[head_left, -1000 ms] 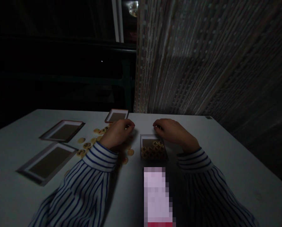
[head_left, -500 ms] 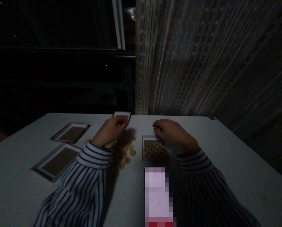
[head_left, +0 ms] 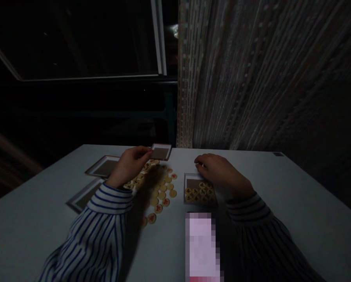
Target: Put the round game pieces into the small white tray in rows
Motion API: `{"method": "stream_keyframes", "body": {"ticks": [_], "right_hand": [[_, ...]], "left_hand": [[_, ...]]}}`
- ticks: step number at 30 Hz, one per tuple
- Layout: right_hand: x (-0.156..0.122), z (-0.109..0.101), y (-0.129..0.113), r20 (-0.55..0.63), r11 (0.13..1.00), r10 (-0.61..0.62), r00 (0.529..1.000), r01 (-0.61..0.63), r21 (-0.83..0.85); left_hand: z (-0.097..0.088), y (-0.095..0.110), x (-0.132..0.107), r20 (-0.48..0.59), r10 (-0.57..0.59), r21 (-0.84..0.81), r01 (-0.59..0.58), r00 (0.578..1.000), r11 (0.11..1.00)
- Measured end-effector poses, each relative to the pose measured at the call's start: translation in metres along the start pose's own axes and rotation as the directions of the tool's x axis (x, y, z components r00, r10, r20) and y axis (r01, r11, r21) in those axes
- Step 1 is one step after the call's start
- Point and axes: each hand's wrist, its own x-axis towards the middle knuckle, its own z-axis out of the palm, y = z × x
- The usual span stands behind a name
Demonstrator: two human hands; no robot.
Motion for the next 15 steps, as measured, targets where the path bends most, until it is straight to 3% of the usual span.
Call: {"method": "stream_keyframes", "body": {"ticks": [8,15], "right_hand": [[0.003,0.003,-0.005,0.030,1.000,0.016,0.999,-0.016,-0.007],[0.009,0.010,-0.006,0.068,0.999,-0.006,0.998,0.010,-0.048]], "left_hand": [[-0.020,-0.025,-0.012,-0.127,-0.088,-0.023,0.086,0.988,0.996],[-0.025,-0.065,-0.023,-0.165,-0.162,-0.156,0.137,0.973,0.978]]}}
